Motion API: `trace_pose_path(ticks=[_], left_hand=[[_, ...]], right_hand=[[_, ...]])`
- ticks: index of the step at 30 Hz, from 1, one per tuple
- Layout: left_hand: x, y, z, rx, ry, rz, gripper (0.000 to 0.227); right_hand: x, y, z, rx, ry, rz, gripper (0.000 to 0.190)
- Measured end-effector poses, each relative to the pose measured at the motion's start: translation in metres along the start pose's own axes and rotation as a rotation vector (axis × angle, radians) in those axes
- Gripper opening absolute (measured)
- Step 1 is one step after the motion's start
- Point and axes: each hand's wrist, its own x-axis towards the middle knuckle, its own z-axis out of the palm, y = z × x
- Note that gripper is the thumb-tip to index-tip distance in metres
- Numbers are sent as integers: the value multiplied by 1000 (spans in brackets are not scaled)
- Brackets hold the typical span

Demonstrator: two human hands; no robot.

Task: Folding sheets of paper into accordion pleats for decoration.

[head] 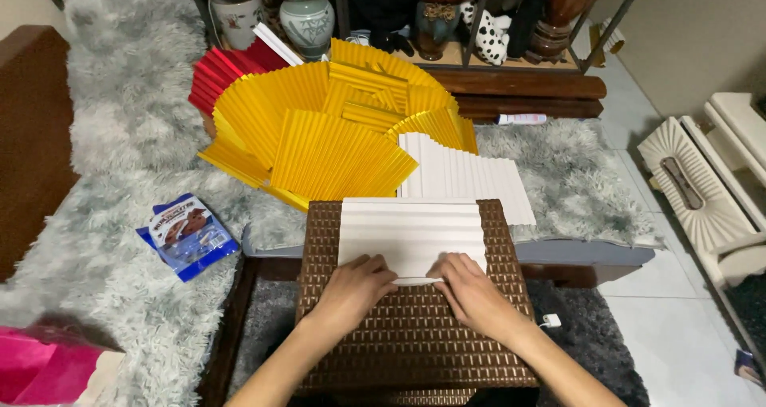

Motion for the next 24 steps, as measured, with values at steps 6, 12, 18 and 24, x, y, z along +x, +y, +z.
trace_pose_path(ticks=[6,12,18,24], left_hand=[[-14,-26,-44,-208,-57,-147,22],[-5,-15,-52,-75,-138,-120,20],[11,11,20,301,31,94,41],[30,-6,22,181,158,310,42]], right_hand=[[-6,2,7,13,105,-88,16],[-3,-2,-1,-44,60,-102,24],[15,0,-8,-92,75,-39,26],[16,22,-8,-58,138,-84,19]])
